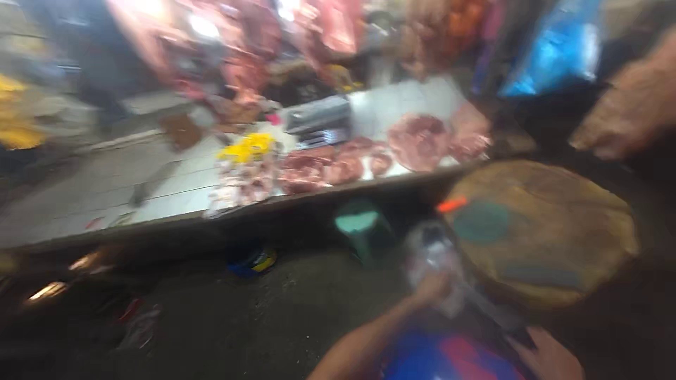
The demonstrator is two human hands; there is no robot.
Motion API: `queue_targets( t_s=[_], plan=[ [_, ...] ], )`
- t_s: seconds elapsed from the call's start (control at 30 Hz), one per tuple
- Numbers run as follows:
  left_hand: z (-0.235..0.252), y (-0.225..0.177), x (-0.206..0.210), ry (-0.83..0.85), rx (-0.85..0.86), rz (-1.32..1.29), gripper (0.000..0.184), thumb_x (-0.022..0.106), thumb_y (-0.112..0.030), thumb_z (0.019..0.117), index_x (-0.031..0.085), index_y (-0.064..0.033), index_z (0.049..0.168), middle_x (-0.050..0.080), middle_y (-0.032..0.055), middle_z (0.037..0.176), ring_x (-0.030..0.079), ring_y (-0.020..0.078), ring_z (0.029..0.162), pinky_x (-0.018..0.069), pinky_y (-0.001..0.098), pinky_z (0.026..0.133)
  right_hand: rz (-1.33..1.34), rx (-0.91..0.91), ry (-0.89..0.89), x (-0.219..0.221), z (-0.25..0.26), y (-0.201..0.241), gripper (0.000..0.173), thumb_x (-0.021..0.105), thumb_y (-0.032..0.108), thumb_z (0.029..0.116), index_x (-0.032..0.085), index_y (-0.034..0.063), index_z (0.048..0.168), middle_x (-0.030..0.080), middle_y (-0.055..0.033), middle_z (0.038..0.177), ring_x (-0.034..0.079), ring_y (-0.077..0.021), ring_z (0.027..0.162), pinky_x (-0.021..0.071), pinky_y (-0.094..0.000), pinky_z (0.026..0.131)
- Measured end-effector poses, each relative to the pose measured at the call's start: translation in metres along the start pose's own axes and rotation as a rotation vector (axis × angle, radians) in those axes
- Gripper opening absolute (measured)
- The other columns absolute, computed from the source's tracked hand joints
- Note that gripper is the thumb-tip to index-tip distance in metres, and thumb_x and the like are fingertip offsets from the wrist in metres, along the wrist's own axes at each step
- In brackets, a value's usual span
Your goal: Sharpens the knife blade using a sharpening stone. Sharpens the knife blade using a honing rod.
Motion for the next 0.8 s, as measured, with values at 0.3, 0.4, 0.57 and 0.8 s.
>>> queue_targets(
  t_s=[0.3, 0.4, 0.57, 0.8],
  plan=[
    [0.038, -0.003, 0.028, -0.001, 0.104, 0.511, 0.032, 0.062, -0.033, 0.1022, 0.071, -0.0032, 0.106, 0.070, 0.0088, 0.087, 0.068, 0.0186, 0.073, 0.0582, 0.0410, 0.073, 0.418, 0.652, -0.064, -0.007, -0.038, -0.080, 0.056, 0.063, 0.055, 0.0974, 0.065, 0.0090, 0.128, 0.072, -0.0179, 0.104, 0.071, -0.0348, 0.096, 0.0556, -0.0619, 0.088],
    [0.074, -0.033, 0.029, -0.069, 0.267, 0.843, 0.052, 0.051, -0.053, 0.1030, 0.072, -0.0075, 0.086, 0.068, 0.0114, 0.078, 0.067, 0.0293, 0.078, 0.0528, 0.0560, 0.076, 0.449, 0.774, -0.160, -0.009, -0.053, -0.095, 0.058, 0.057, 0.058, 0.1002, 0.064, 0.0082, 0.128, 0.070, -0.0197, 0.101, 0.069, -0.0376, 0.096, 0.0529, -0.0643, 0.086],
    [0.183, -0.085, 0.062, 0.013, 0.676, 1.069, 0.044, 0.049, -0.034, 0.1064, 0.060, -0.0084, 0.141, 0.053, 0.0211, 0.149, 0.049, 0.0396, 0.139, 0.0423, 0.0586, 0.113, 0.635, 0.998, -0.262, 0.014, -0.068, -0.103, 0.046, 0.068, 0.046, 0.0976, 0.066, 0.0070, 0.121, 0.064, -0.0135, 0.085, 0.059, -0.0257, 0.065, 0.0520, -0.0501, 0.062],
    [0.256, -0.053, 0.081, 0.073, 0.502, 1.409, 0.069, 0.034, -0.063, 0.1033, 0.035, -0.0250, 0.161, 0.024, 0.0122, 0.170, 0.014, 0.0397, 0.158, 0.0161, 0.0699, 0.121, 0.481, 1.116, -0.310, 0.011, -0.065, -0.064, 0.057, 0.065, 0.050, 0.0984, 0.057, 0.0067, 0.135, 0.070, -0.0207, 0.104, 0.070, -0.0362, 0.088, 0.0574, -0.0608, 0.079]
  ],
)
Point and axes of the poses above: each hand's wrist, its own z-axis towards the middle knuckle, its own x-axis out of the palm, y = z × x, the point moved 5 cm from there along z, towards the middle knuckle
